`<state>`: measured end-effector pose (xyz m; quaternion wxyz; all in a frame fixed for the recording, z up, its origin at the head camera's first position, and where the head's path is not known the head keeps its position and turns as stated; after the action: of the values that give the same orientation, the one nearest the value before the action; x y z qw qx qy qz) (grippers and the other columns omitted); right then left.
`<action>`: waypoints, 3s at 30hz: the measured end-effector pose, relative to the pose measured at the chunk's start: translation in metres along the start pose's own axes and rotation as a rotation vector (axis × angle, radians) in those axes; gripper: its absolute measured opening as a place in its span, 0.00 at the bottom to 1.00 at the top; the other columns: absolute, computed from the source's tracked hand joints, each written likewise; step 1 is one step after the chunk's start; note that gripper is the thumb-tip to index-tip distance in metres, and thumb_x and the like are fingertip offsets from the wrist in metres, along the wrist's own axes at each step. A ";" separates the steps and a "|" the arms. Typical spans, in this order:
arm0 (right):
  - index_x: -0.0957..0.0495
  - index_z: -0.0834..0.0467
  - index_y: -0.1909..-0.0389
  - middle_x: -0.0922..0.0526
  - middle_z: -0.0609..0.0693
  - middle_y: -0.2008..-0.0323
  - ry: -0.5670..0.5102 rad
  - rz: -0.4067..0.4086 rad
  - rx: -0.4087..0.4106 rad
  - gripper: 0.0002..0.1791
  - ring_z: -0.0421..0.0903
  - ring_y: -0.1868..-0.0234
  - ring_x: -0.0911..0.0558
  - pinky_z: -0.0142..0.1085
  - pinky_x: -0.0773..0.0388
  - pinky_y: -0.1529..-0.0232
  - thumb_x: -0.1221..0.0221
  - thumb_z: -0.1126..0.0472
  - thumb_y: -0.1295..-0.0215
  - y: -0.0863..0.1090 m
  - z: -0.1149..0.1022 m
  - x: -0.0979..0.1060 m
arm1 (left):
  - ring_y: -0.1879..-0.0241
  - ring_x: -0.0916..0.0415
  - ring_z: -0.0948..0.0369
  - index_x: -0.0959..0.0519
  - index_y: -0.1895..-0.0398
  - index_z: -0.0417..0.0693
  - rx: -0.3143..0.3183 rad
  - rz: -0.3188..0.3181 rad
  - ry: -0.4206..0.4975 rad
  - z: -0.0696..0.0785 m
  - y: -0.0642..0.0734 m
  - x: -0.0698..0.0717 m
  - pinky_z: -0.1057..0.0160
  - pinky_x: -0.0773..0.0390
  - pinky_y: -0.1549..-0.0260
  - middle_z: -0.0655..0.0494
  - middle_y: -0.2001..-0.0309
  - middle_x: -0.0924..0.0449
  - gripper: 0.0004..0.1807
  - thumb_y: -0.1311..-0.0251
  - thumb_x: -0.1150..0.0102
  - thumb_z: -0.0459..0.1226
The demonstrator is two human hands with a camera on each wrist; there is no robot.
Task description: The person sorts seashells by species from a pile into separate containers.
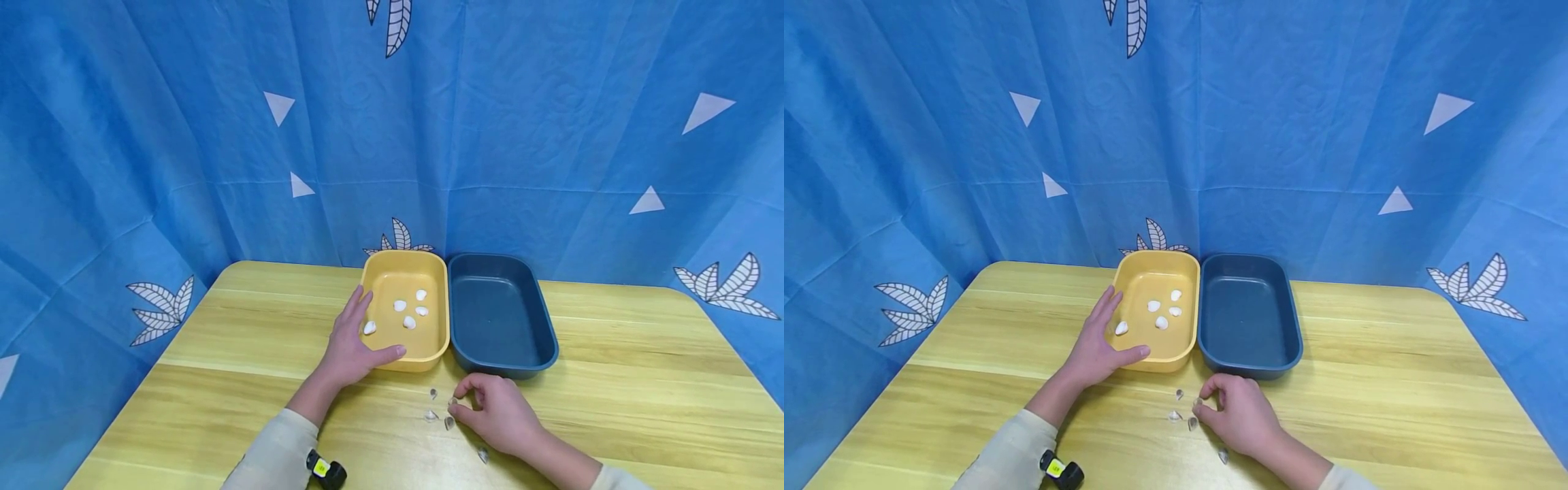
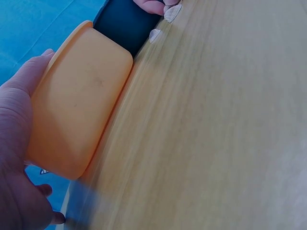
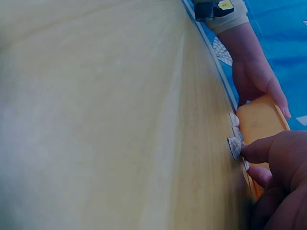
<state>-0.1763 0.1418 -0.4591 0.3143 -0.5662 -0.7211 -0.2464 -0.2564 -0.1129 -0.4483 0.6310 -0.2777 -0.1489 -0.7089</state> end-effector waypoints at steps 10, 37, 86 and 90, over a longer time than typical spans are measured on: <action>0.19 0.46 0.71 0.34 0.39 0.86 -0.054 0.003 0.016 0.09 0.36 0.84 0.36 0.31 0.37 0.81 0.26 0.55 0.46 0.005 0.000 0.005 | 0.24 0.60 0.52 0.46 0.20 0.55 0.015 0.000 0.005 0.001 0.000 0.000 0.39 0.49 0.32 0.68 0.21 0.61 0.62 0.57 0.21 0.56; 0.16 0.46 0.65 0.47 0.36 0.86 -0.167 0.111 0.256 0.07 0.35 0.85 0.46 0.33 0.36 0.81 0.27 0.55 0.42 -0.016 -0.028 0.079 | 0.24 0.59 0.53 0.46 0.20 0.55 0.010 0.004 0.015 -0.003 -0.001 0.000 0.40 0.47 0.33 0.69 0.21 0.61 0.64 0.59 0.22 0.61; 0.17 0.61 0.53 0.39 0.47 0.86 -0.128 0.242 -0.024 0.19 0.49 0.86 0.35 0.37 0.39 0.84 0.31 0.51 0.37 -0.118 0.029 0.085 | 0.24 0.60 0.52 0.46 0.20 0.57 0.035 0.007 0.017 0.000 0.001 -0.003 0.38 0.49 0.33 0.70 0.21 0.61 0.62 0.58 0.20 0.55; 0.17 0.61 0.53 0.40 0.47 0.86 -0.139 0.244 -0.018 0.19 0.49 0.87 0.36 0.37 0.39 0.84 0.31 0.51 0.37 -0.117 0.027 0.087 | 0.24 0.60 0.52 0.46 0.20 0.57 0.031 0.008 0.017 -0.001 0.001 -0.002 0.38 0.49 0.33 0.70 0.21 0.61 0.62 0.57 0.20 0.55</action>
<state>-0.3088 0.1906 -0.4140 0.2863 -0.6682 -0.6646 -0.1729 -0.2553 -0.1117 -0.4504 0.6392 -0.2625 -0.1534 -0.7064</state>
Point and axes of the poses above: each hand's wrist, its own y-axis away from the middle knuckle, its own x-axis out of the back of the hand, z = x × y, the point moved 4 cm from there along -y, towards the middle knuckle
